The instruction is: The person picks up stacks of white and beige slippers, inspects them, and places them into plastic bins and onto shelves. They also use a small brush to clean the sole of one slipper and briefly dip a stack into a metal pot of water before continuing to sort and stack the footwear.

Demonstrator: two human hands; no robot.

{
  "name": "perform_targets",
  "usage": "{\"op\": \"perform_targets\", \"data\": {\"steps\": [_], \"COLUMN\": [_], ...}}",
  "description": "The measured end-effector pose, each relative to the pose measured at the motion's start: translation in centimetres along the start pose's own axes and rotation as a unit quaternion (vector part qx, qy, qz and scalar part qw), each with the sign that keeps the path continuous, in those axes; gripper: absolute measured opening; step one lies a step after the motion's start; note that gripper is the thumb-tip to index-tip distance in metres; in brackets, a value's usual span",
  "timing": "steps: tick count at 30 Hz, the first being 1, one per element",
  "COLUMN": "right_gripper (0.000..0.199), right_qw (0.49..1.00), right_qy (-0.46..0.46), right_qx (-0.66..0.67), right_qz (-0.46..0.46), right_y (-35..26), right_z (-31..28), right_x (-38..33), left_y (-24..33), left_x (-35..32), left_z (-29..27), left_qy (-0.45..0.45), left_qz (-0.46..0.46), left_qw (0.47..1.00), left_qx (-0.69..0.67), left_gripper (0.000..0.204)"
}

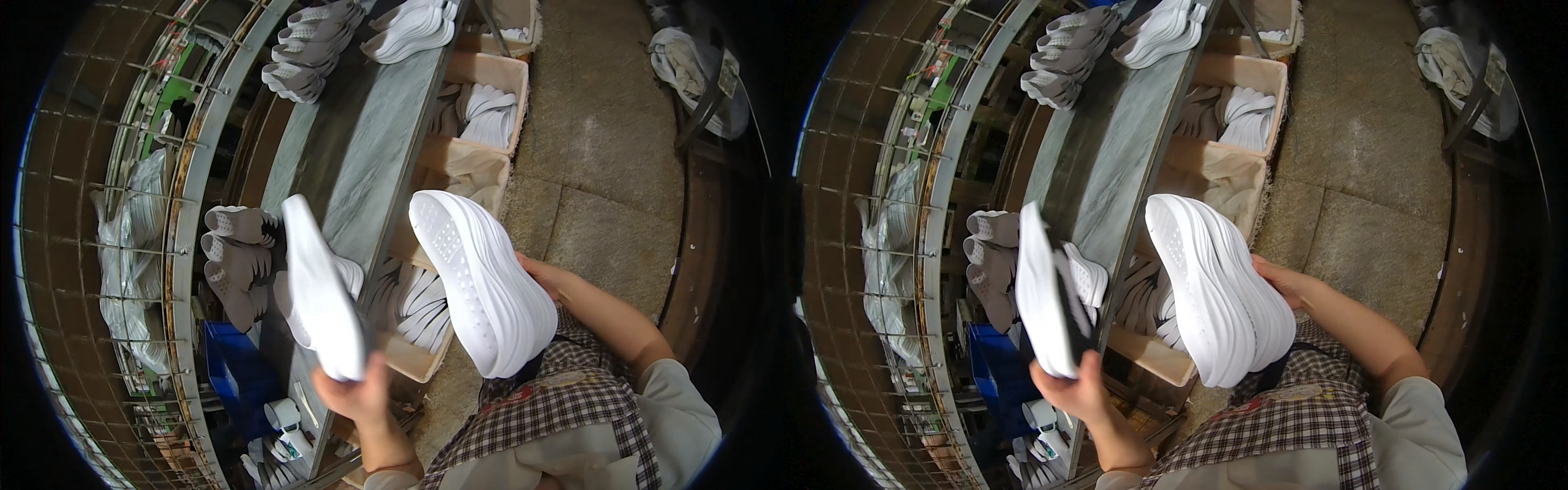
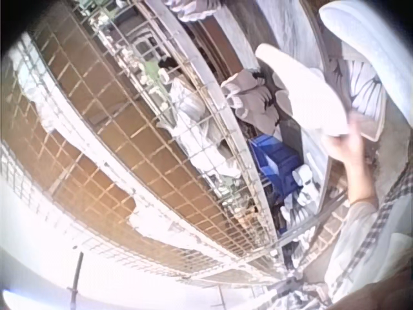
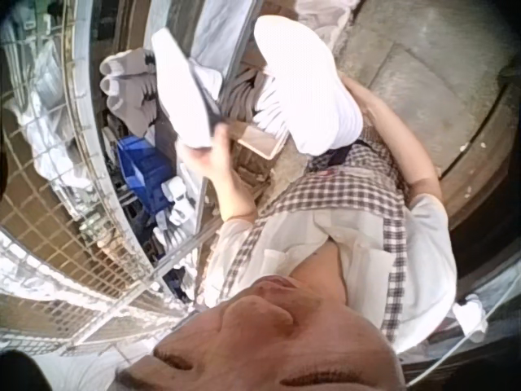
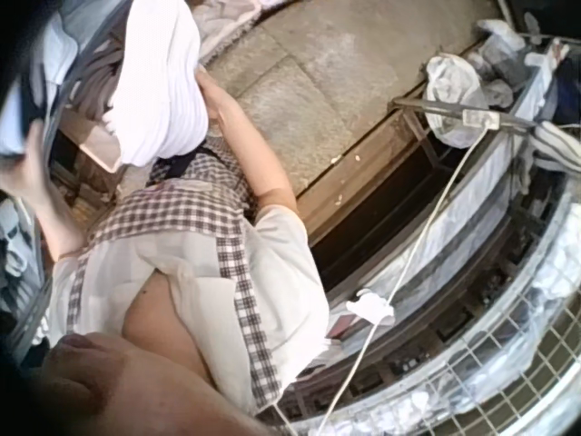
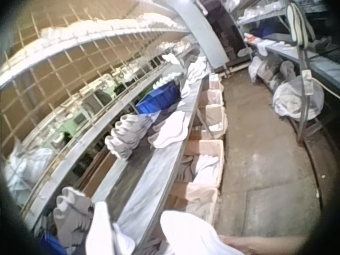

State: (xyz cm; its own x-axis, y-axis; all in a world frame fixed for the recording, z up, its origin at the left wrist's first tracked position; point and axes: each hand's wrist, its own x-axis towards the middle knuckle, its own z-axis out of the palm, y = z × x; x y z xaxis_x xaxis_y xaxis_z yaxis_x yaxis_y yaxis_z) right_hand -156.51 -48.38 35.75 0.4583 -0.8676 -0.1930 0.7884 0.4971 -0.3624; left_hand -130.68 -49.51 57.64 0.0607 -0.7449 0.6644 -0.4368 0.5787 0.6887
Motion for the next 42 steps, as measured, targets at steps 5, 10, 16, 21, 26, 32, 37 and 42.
{"op": "perform_targets", "data": {"steps": [5, 10, 16, 21, 26, 32, 37, 42], "right_gripper": [0.075, 0.057, 0.061, 0.073, 0.072, 0.081, 0.086, 0.046], "right_qw": [1.000, 0.994, 0.984, 0.928, 0.866, 0.797, 0.907, 0.903], "right_qy": [0.002, 0.027, -0.037, -0.078, -0.002, 0.040, 0.102, 0.367], "right_qx": [-0.005, 0.044, -0.029, -0.231, -0.118, -0.123, -0.162, -0.219], "right_qz": [0.031, 0.092, 0.175, 0.281, 0.485, 0.589, 0.374, -0.043], "right_y": [-0.1, -2.0, -2.0, 1.9, 8.0, 10.9, 15.0, 21.1], "right_z": [-1.7, -4.7, -8.5, -11.5, -14.5, -16.0, -13.9, -13.1], "right_x": [-1.4, -5.5, -9.0, -9.9, -9.3, -4.1, 3.9, 13.6], "left_y": [6.1, 4.5, -9.4, -15.9, -19.9, -23.5, -27.1, -33.5], "left_x": [-5.2, -5.6, 0.9, -7.6, -17.2, -23.5, -25.7, -23.2], "left_z": [4.4, 5.8, 9.8, 11.3, 5.7, -6.9, -17.1, -23.0], "left_qy": [-0.359, -0.446, -0.595, -0.814, -0.719, -0.577, -0.308, -0.101], "left_qz": [0.138, 0.079, -0.300, -0.383, -0.511, -0.631, -0.772, -0.628], "left_qw": [0.920, 0.873, 0.734, 0.393, 0.397, 0.468, 0.538, 0.754], "left_qx": [0.070, -0.180, -0.127, -0.191, -0.252, -0.223, -0.139, -0.166], "left_gripper": [0.051, 0.078, 0.129, 0.114, 0.105, 0.086, 0.075, 0.074]}}
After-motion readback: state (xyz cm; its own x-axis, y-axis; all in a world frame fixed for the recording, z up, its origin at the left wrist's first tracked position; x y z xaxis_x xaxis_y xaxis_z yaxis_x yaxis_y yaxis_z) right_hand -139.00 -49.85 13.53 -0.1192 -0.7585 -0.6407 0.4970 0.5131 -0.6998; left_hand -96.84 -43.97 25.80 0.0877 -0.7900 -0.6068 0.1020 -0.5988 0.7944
